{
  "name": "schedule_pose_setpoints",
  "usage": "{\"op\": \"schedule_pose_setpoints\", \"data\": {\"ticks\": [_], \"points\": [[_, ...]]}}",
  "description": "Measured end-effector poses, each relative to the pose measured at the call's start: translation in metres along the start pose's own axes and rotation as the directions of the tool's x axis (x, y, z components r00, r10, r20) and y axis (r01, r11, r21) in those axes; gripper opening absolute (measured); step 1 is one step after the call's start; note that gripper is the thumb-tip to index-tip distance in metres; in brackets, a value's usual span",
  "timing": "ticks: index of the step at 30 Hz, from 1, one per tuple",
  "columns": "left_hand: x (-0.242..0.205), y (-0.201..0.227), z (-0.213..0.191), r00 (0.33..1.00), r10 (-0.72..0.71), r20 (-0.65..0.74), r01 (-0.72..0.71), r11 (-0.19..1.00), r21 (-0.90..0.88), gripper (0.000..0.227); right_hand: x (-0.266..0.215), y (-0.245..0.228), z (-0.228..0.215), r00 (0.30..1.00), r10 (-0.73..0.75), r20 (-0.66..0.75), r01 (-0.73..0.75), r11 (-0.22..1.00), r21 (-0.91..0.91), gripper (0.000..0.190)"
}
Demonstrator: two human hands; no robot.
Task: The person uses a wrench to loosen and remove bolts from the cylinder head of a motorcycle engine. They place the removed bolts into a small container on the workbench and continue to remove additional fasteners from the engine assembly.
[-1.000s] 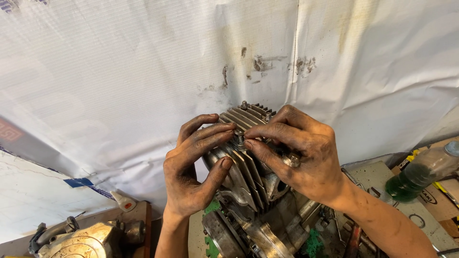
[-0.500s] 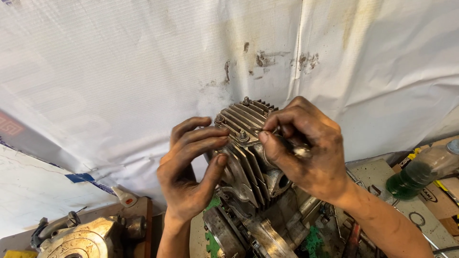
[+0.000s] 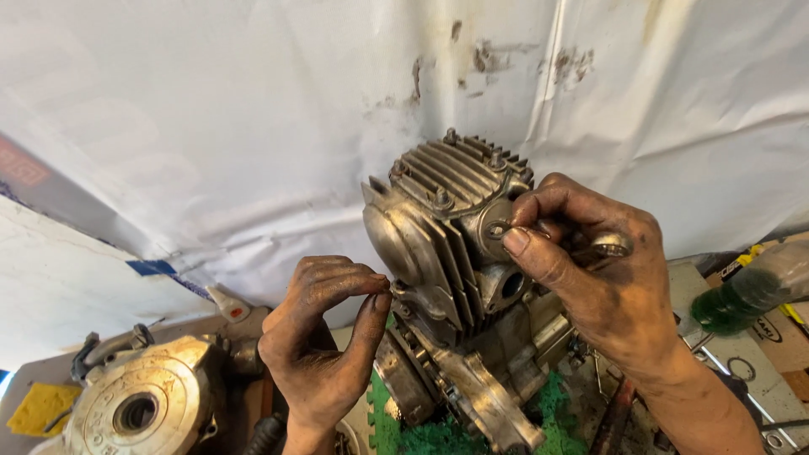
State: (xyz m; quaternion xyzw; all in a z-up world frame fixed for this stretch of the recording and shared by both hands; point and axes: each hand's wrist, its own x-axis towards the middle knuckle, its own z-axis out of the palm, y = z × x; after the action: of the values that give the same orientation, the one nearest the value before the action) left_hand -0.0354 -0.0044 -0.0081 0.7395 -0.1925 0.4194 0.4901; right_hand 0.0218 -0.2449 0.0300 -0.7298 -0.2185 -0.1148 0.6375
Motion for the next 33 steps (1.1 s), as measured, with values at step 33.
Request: {"op": "schedule_pose_setpoints", "data": {"ticks": [33], "points": [[-0.268, 0.012, -0.125, 0.684, -0.612, -0.398, 0.72, 0.655, 0.229, 0.017, -0.158, 0.129, 0.225, 0.72, -0.079, 0.69, 0.11, 0.994, 0.0, 0.01]]}}
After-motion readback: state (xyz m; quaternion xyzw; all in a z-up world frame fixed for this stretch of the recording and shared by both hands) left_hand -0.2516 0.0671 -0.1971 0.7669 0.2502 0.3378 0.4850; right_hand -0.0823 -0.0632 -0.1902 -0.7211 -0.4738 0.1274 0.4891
